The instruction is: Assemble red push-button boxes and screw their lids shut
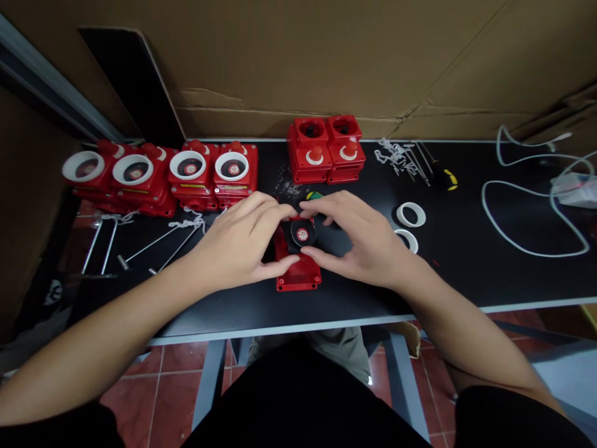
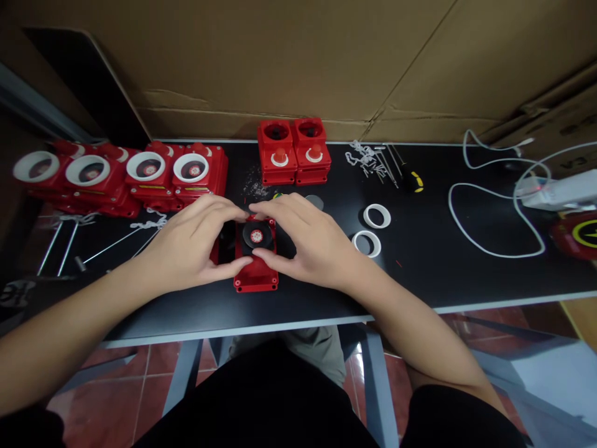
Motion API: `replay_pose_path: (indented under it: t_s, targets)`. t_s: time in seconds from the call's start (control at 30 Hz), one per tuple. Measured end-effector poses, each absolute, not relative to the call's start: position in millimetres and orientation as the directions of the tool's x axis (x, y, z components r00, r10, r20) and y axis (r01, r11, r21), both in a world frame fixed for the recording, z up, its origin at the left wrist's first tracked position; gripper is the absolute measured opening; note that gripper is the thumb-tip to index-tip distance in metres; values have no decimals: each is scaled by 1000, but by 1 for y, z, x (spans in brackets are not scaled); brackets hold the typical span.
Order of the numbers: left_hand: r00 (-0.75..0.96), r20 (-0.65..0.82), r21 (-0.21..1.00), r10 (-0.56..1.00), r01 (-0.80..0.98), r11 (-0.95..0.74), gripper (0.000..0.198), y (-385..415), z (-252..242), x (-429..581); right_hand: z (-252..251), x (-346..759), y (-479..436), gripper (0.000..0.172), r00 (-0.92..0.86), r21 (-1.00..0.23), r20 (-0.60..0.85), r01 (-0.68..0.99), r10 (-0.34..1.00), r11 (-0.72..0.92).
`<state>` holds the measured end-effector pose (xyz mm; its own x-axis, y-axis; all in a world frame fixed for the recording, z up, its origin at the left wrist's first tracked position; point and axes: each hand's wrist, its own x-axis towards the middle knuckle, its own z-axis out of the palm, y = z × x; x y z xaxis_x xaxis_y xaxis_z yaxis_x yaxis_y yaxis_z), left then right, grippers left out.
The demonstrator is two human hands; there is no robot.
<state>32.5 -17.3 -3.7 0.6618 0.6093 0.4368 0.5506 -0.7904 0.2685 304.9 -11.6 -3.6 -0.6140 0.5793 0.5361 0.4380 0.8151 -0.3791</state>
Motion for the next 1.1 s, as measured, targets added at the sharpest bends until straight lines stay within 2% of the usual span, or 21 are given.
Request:
replay_pose_path:
  t_s: [0.53,0.83,0.9,1.0,1.1]
  targets:
    - [681,455,208,574,545,-812,45,-17,-3,32,-6,305,-11,54,-628,-302,554,460,547,835]
    - [676,424,244,602,555,-795,50,-16,-4,31,-3,308,-9,56,-625,-328,541,460,564,825]
    - [668,412,255,620,568,-782,54,-15,-4,30,-1,311,-6,52,-596,-346,554,470,581,812]
    - [659,395,259,640,589,-766,57,-11,0,26,3,318,3,33,-501,-351,633,493,590,796]
    - [614,424,228,665,639,-735,48,-8,16,20,5,325,14,20,-377,-335,738,515,560,789]
